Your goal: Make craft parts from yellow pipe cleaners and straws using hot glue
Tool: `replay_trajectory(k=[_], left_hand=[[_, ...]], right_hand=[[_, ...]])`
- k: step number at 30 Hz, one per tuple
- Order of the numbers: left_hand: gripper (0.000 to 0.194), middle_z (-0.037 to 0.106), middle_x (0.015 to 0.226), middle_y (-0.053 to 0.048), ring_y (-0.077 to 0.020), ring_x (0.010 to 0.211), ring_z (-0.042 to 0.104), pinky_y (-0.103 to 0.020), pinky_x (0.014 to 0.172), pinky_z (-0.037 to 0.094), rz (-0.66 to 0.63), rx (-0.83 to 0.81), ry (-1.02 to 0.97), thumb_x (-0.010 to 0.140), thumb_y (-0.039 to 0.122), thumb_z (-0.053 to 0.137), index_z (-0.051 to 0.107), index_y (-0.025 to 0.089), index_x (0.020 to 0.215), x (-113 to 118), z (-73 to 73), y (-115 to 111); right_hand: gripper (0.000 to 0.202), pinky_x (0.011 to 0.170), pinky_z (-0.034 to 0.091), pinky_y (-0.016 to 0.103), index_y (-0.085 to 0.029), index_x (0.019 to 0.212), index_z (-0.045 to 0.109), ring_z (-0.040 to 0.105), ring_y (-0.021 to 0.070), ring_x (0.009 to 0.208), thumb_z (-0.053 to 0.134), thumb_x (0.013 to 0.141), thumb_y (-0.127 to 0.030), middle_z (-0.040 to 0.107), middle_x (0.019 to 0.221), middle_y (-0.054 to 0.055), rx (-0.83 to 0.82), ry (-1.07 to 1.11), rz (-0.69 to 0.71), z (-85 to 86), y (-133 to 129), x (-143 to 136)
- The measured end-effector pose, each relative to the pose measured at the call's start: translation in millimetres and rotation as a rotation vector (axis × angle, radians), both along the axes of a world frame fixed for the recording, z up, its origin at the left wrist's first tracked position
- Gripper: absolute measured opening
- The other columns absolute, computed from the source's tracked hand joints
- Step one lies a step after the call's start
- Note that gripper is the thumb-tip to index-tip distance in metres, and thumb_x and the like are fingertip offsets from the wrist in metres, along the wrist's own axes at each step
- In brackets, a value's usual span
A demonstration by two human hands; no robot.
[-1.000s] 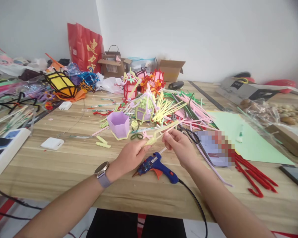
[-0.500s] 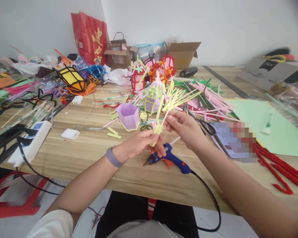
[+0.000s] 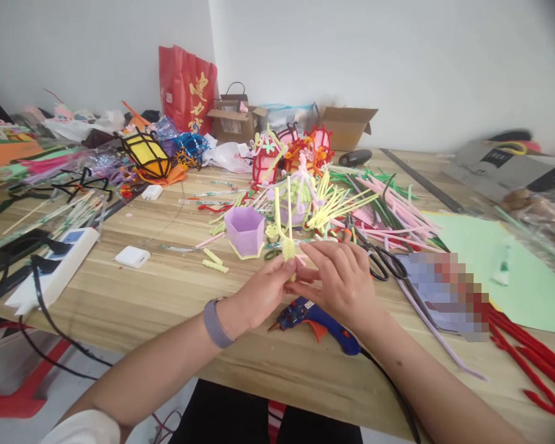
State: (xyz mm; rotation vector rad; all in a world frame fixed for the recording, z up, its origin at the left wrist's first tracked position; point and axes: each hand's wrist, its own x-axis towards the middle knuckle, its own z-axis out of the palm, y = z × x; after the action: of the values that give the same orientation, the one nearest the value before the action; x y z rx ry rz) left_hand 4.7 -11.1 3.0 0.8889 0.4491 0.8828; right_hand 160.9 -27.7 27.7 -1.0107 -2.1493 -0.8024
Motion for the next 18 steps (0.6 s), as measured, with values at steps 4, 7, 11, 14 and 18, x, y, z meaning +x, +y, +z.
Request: replay_trajectory(k=[4,7,11,14,18], left_hand=[[0.034,0.069,0.091,-0.007,-0.0211,0.094,0.064,-0.032,0.082,0.046,0.017,0.065,0.056,0.086,0.050,0.059,0.060,0.016,0.094,1,-0.6,-2],[0.035,0.069,0.090,-0.007,-0.0205,0.092,0.064,-0.033,0.083,0.047,0.053,0.161,0.119,0.087,0.050,0.057,0.059,0.015,0.094,0,1.8,-3],[0.037,0.068,0.083,-0.005,-0.0156,0.073,0.063,-0.028,0.073,0.048,0.108,0.275,0.283,0.086,0.051,0.058,0.060,0.015,0.091,-5,7.6,-4],[0.037,0.067,0.073,-0.002,-0.0120,0.057,0.056,-0.025,0.059,0.043,0.135,0.317,0.392,0.087,0.052,0.055,0.060,0.015,0.094,-10,9.3,-3],[0.038,0.060,0.057,0.001,-0.0116,0.053,0.051,-0.023,0.056,0.037,0.017,0.505,0.618,0.089,0.049,0.051,0.059,0.016,0.071,-15,11.3,1]], right_hand=[[0.037,0.086,0.038,0.038,-0.015,0.118,0.051,0.061,0.0235,0.089,0.062,0.088,-0.034,0.069,0.097,0.011,0.019,0.044,0.014,-3.2,0,0],[0.035,0.083,0.041,0.039,-0.016,0.114,0.051,0.060,0.0250,0.092,0.064,0.087,-0.034,0.067,0.098,0.012,-0.071,0.100,0.078,-6.9,2,2],[0.045,0.077,0.046,0.036,-0.020,0.108,0.054,0.060,0.0236,0.088,0.065,0.080,-0.054,0.065,0.094,0.008,-0.480,0.366,0.172,-1.8,5,11],[0.059,0.072,0.047,0.033,-0.021,0.111,0.056,0.058,0.0198,0.078,0.060,0.076,-0.068,0.062,0.089,0.006,-0.786,0.681,0.206,6.8,7,15],[0.048,0.066,0.043,0.029,-0.021,0.097,0.061,0.052,0.0153,0.067,0.052,0.082,-0.066,0.057,0.075,0.001,-0.938,1.034,0.219,11.1,9,12]])
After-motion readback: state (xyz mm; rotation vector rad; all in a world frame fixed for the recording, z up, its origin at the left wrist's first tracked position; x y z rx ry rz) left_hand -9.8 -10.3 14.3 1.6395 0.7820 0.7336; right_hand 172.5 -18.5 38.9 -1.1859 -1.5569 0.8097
